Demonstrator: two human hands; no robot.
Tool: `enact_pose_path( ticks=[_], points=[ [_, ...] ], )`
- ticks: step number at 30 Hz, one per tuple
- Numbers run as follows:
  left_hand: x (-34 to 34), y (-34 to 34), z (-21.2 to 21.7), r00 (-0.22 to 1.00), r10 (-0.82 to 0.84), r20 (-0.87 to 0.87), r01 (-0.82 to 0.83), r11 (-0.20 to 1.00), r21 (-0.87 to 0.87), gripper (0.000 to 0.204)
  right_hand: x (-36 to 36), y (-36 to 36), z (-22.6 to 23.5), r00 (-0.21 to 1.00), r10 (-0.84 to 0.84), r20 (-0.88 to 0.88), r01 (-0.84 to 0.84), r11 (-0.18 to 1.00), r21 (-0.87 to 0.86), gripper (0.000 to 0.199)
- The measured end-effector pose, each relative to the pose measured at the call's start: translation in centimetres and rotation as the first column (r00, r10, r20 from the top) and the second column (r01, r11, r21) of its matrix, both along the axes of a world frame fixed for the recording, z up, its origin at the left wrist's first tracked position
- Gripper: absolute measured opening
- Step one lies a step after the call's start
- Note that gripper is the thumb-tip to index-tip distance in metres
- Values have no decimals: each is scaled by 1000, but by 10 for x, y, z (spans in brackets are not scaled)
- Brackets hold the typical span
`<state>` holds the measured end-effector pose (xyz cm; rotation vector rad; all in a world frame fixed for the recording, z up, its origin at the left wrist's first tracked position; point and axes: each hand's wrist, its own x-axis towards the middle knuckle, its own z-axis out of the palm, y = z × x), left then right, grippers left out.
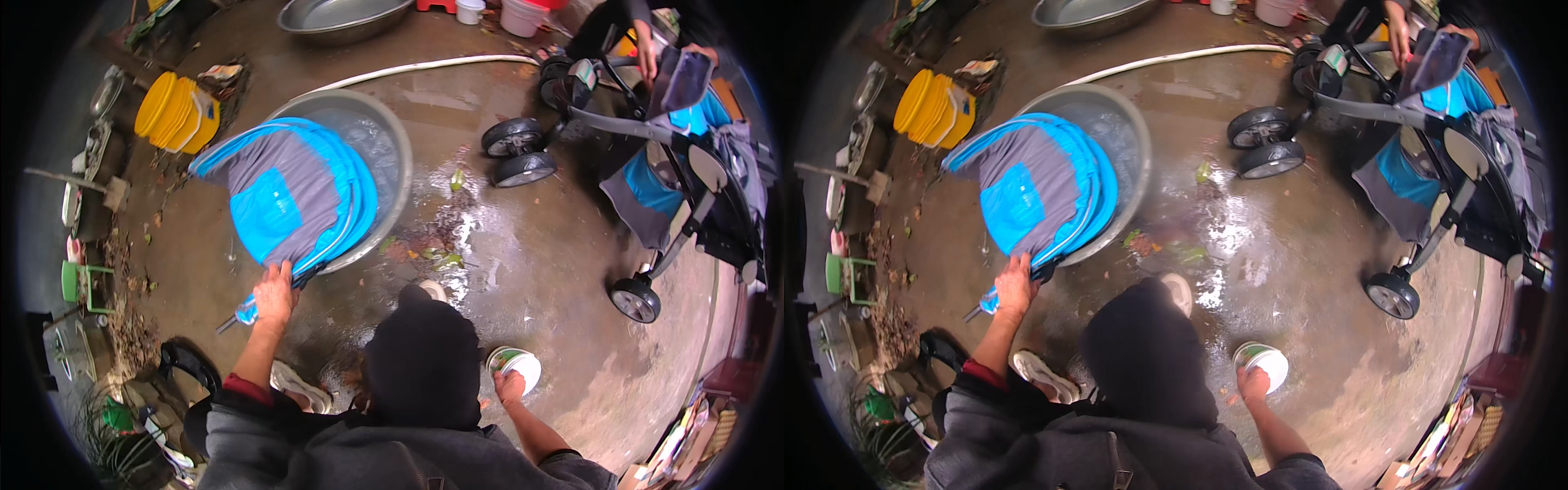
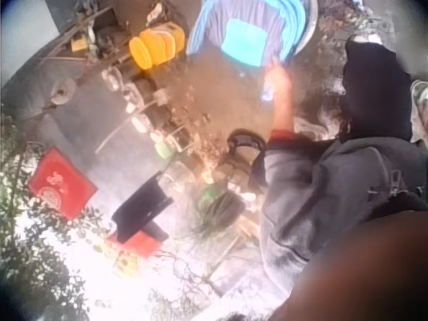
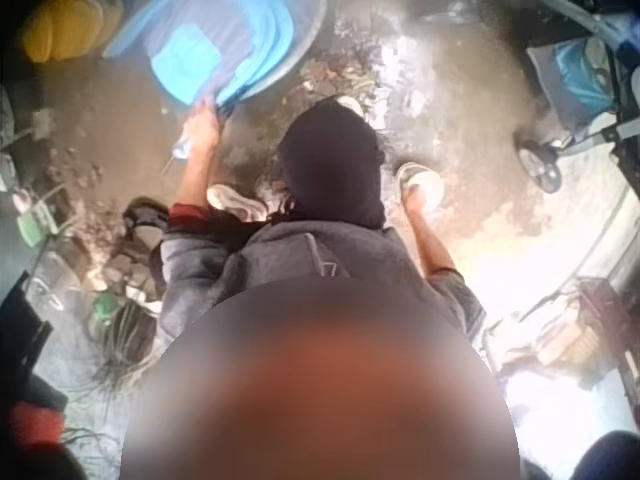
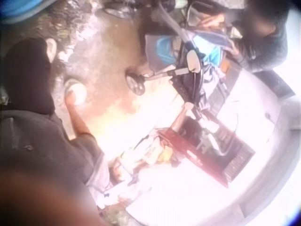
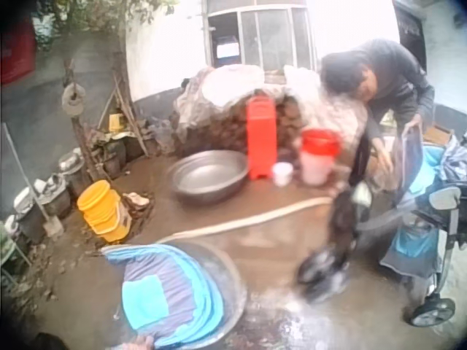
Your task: The person scrubs the blue and gray fabric seat of a baby stroller with a brush and water from a metal basin, then removes the seat cover and washes it in the basin. The person repeatedly rinses the brush and wipes the stroller seat and cover.
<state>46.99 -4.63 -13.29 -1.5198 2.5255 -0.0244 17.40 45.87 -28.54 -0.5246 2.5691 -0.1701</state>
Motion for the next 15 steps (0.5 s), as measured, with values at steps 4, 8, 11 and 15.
enact_pose_path(
  ticks=[4, 8, 11, 15],
  points=[
    [17, -25, 83, 991, -127, -33, 128, 992, 19, 57, -32, -31, 26, 975, 58, 213, -110, 965, 238, 58],
    [35, -75, 174, 967, -256, -9, 254, 963, -86, 54, -70, -71, 90, 843, 398, 361, -537, 656, 531, 85],
    [39, -111, 221, 966, -256, -39, 248, 959, -138, 46, -94, -146, 122, 730, 586, 351, -676, 696, 244, 44],
    [28, -141, 250, 971, -159, -180, 137, 982, -130, 40, -86, -315, 116, 743, 666, 70, -552, 669, -498, 21]
  ],
)
